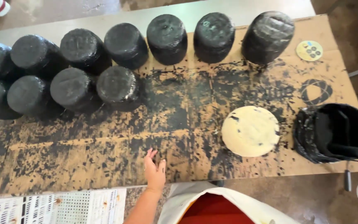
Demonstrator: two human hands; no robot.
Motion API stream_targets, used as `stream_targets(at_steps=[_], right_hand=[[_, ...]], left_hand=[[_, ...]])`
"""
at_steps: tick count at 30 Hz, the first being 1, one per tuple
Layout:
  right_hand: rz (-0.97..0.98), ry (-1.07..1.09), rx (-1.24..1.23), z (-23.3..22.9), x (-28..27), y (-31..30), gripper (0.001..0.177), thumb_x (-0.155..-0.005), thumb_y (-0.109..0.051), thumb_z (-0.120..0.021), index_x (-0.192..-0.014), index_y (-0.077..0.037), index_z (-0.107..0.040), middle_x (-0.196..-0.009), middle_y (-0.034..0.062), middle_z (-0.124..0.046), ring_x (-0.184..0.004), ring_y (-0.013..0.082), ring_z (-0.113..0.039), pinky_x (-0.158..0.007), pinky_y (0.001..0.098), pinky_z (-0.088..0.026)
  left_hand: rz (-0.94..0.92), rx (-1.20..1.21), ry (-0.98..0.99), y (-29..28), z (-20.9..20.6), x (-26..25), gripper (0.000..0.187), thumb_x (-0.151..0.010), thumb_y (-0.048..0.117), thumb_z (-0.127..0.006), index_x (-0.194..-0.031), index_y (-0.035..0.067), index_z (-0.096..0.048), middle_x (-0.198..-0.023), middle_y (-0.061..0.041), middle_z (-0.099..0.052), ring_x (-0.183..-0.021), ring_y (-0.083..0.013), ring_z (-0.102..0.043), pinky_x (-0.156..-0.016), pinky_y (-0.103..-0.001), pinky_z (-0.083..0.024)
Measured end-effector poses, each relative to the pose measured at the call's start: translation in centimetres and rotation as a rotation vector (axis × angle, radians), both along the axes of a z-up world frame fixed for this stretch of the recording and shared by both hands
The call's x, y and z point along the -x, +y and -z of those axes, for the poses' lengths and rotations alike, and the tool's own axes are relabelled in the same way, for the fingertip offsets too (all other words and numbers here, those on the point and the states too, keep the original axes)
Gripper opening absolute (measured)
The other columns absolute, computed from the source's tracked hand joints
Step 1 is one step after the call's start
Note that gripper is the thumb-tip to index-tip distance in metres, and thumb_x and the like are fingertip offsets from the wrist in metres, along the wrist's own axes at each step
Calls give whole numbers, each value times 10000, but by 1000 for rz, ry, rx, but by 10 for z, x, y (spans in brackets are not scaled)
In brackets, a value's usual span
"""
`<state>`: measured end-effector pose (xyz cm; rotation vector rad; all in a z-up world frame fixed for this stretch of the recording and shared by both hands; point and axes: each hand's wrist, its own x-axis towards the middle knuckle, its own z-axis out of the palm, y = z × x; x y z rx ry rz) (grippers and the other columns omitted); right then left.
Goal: Applying black wax to cheese wheels using a roller and organizing them on a workbench
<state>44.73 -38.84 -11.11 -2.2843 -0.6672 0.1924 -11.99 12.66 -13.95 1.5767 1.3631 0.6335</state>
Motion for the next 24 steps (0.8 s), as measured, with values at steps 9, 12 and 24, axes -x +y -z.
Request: stream_targets(at_steps=[9,12,24], right_hand=[[255,113,395,-85,60,32,752,-859,-410,-765,-1386,108,-626,-1362,267,-654,-1264,391,-599,-1053,474,-445],[184,151,326,-79,64,41,453,-864,-356,-743,-1107,27,-752,-1080,188,-776,-990,309,-716,-873,425,-513],[286,308,256,9,54,36,389,-959,-373,-626,-1190,-70,-699,-1111,123,-739,-1024,295,-664,-902,407,-467]], left_hand=[[128,-130,501,-73,-54,-17,785,-838,382,-637,-1558,193,-387,-1383,-131,-586,-1319,-356,-485,-1152,-543,-260],[188,-102,627,-82,-16,4,876,-869,498,-584,-1617,191,-248,-1624,-156,-323,-1519,-420,-200,-1249,-551,-26],[403,26,999,-97,-49,-9,892,-938,506,-532,-1651,158,-124,-1591,-113,-382,-1581,-337,-114,-1287,-515,23]])
